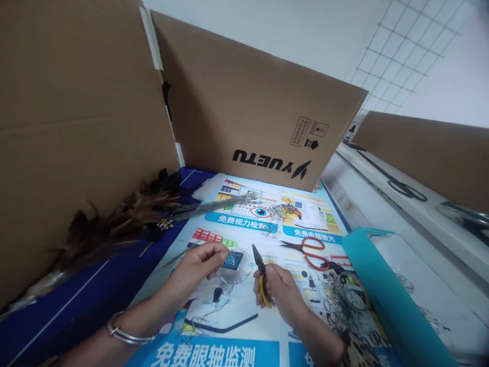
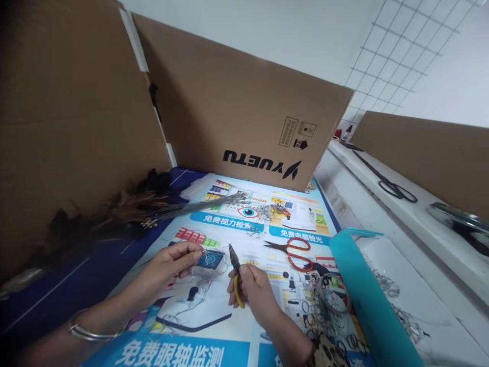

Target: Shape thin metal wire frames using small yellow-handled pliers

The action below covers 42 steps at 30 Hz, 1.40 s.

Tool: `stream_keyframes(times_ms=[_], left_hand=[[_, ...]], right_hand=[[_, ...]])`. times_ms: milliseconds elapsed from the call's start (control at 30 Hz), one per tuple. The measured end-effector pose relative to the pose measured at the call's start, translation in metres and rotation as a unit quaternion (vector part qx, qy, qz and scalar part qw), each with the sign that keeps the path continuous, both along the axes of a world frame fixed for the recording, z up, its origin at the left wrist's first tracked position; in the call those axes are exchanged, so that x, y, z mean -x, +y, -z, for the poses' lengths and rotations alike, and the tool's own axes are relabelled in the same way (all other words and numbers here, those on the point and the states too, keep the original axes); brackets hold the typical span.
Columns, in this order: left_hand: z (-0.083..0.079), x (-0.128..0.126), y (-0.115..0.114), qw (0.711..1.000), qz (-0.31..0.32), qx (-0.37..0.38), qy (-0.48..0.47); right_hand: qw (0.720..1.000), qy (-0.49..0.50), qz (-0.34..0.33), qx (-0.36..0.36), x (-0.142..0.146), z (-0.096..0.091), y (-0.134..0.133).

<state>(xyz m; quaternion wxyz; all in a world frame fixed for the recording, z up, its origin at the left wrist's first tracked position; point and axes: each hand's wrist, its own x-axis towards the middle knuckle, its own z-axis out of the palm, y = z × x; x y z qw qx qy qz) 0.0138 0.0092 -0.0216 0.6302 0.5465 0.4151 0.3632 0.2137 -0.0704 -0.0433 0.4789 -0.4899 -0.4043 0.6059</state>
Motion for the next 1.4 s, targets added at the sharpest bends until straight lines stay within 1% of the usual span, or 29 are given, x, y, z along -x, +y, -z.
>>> stream_keyframes(times_ms=[367,700,800,1000,1133,1233,1400], left_hand=[[0.007,0.0,-0.002,1.0,0.011,0.001,-0.002],[0.008,0.001,-0.001,1.0,0.007,-0.009,-0.003],[0.01,0.002,0.0,1.0,0.016,-0.015,0.006],[0.014,-0.001,-0.003,0.999,0.03,-0.023,0.006],[0.016,-0.004,-0.008,0.999,0.027,-0.025,0.018],[0.017,-0.005,-0.012,0.999,0.015,-0.009,0.032],[0.019,-0.007,-0.016,0.999,0.003,0.011,0.038]], right_hand=[[1.0,0.011,-0.027,0.003,-0.001,0.003,-0.001],[0.998,-0.011,-0.055,0.005,-0.002,0.002,-0.001],[0.999,-0.004,-0.046,0.004,-0.002,0.002,-0.001],[0.999,0.043,0.003,-0.01,-0.001,-0.001,0.0],[0.998,0.06,0.003,-0.009,0.003,-0.003,-0.002],[0.999,0.044,-0.006,-0.011,0.004,-0.004,-0.004],[1.0,-0.021,-0.005,-0.01,0.003,-0.001,-0.004]])
